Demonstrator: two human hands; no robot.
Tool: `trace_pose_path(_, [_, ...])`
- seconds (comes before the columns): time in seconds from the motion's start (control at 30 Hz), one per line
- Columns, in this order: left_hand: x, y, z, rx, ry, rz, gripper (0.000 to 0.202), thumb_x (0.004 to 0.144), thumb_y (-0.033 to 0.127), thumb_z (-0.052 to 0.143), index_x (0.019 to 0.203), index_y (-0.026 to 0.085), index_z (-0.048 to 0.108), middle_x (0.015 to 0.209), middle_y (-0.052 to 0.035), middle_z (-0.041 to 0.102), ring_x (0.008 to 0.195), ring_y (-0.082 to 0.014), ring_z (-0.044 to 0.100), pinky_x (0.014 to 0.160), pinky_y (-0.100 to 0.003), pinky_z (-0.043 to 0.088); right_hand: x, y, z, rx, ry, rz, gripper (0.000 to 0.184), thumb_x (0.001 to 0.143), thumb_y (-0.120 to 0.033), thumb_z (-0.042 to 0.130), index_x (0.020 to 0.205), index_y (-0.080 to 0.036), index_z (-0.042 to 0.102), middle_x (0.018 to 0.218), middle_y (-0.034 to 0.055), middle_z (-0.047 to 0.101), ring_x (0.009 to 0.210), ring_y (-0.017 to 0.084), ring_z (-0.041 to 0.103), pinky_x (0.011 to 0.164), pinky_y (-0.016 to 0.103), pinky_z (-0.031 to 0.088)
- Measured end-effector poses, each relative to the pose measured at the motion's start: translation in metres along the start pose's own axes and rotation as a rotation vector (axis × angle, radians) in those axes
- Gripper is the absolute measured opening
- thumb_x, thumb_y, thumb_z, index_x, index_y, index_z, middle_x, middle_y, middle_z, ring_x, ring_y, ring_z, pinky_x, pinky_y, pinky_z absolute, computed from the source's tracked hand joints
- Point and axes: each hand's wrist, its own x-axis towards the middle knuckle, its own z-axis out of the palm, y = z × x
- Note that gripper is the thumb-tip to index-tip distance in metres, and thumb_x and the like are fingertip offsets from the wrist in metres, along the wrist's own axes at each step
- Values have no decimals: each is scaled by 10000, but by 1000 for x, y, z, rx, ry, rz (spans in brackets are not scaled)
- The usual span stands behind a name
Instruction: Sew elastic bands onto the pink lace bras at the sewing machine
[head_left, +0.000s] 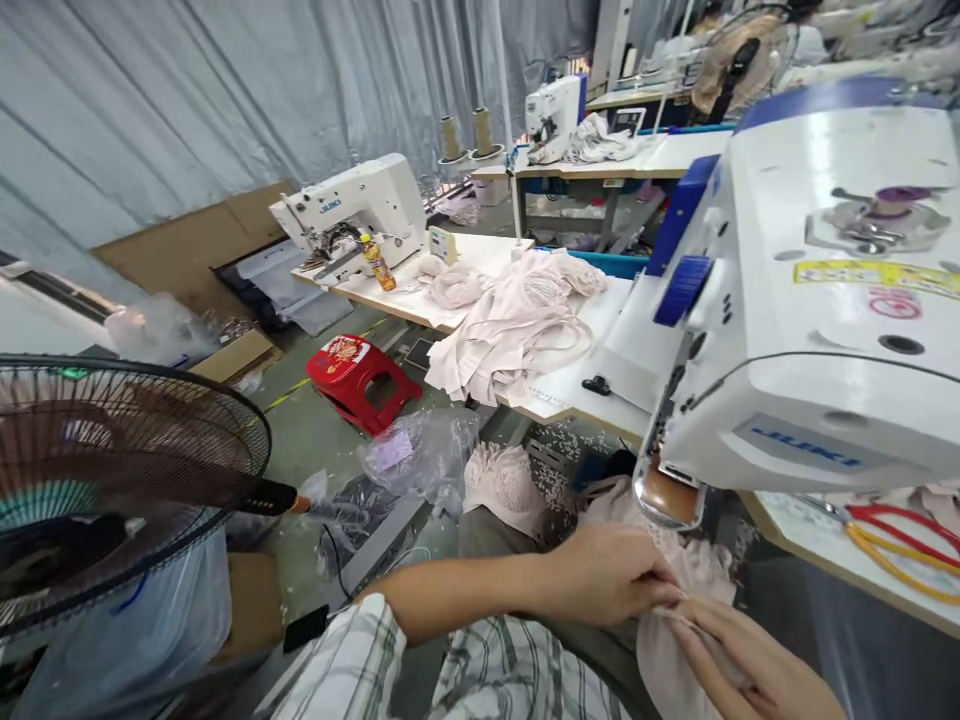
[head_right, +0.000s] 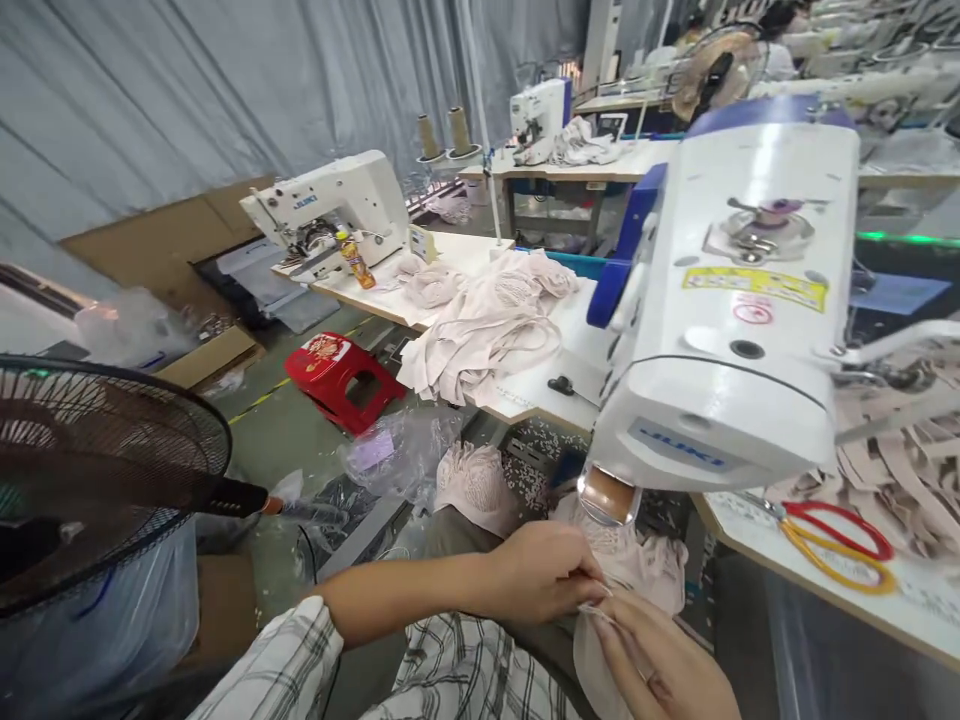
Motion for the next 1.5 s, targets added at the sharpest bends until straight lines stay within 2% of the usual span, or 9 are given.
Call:
trace_pose_path(0.1, [9,-4,-1,159,-13,20,300,957,365,589,803,141,716,806,-100,710,837,-210,657,818,-318,528,8,-6,0,12,66,25,290,835,-486,610,806,-268,798,847,61,799,758,245,762,746,321,642])
trace_pose_path(0.23, [12,-13,17,-152,285,60,297,979,385,554,839,153,675,842,-71,698,798,-165,634,767,-284,521,14,-7,1,111,92,117,248,882,-395,587,874,-243,783,915,67,797,839,230,750,802,333,608])
trace_pose_path(0.33, [15,-19,27,-321,380,97,314,985,419,539,864,157,663,857,-62,691,798,-155,630,744,-279,519,16,2,-2,161,94,130,219,907,-348,577,900,-226,759,937,56,792,868,203,735,797,299,572])
trace_pose_path(0.47, [19,-18,23,-256,368,23,268,985,362,536,852,163,657,790,-34,674,710,-133,617,653,-243,504,19,13,-14,74,109,191,258,953,-357,528,875,-215,728,817,28,755,719,156,669,658,251,484])
trace_pose_path(0.6, [23,-10,11,-84,349,165,162,961,270,587,888,172,694,782,-25,712,677,-117,638,601,-209,491,30,21,-28,-13,101,156,252,938,-320,527,808,-199,706,736,15,710,690,139,622,635,243,411])
trace_pose_path(0.73, [28,-5,4,44,326,316,95,950,201,621,896,175,695,780,-7,737,673,-96,661,620,-190,499,41,25,-34,139,-36,146,211,904,-319,564,833,-190,715,757,4,730,701,130,632,661,235,417])
trace_pose_path(0.9, [31,-2,-2,87,308,297,114,963,218,606,915,186,704,759,-2,736,643,-101,663,592,-193,504,46,25,-39,279,-163,255,209,889,-318,585,808,-177,717,728,-1,713,677,123,610,635,229,414])
trace_pose_path(1.13, [33,-3,-6,81,267,323,128,967,234,600,904,186,701,754,1,738,618,-91,650,578,-188,493,46,27,-40,455,-284,413,278,890,-421,576,840,-178,701,697,-3,685,496,86,496,456,207,364])
trace_pose_path(1.5, [35,-3,-9,139,209,317,142,979,236,585,890,185,684,720,14,709,607,-88,630,575,-185,463,46,27,-45,375,-327,295,202,898,-317,576,812,-192,708,724,-15,683,684,120,597,643,231,413])
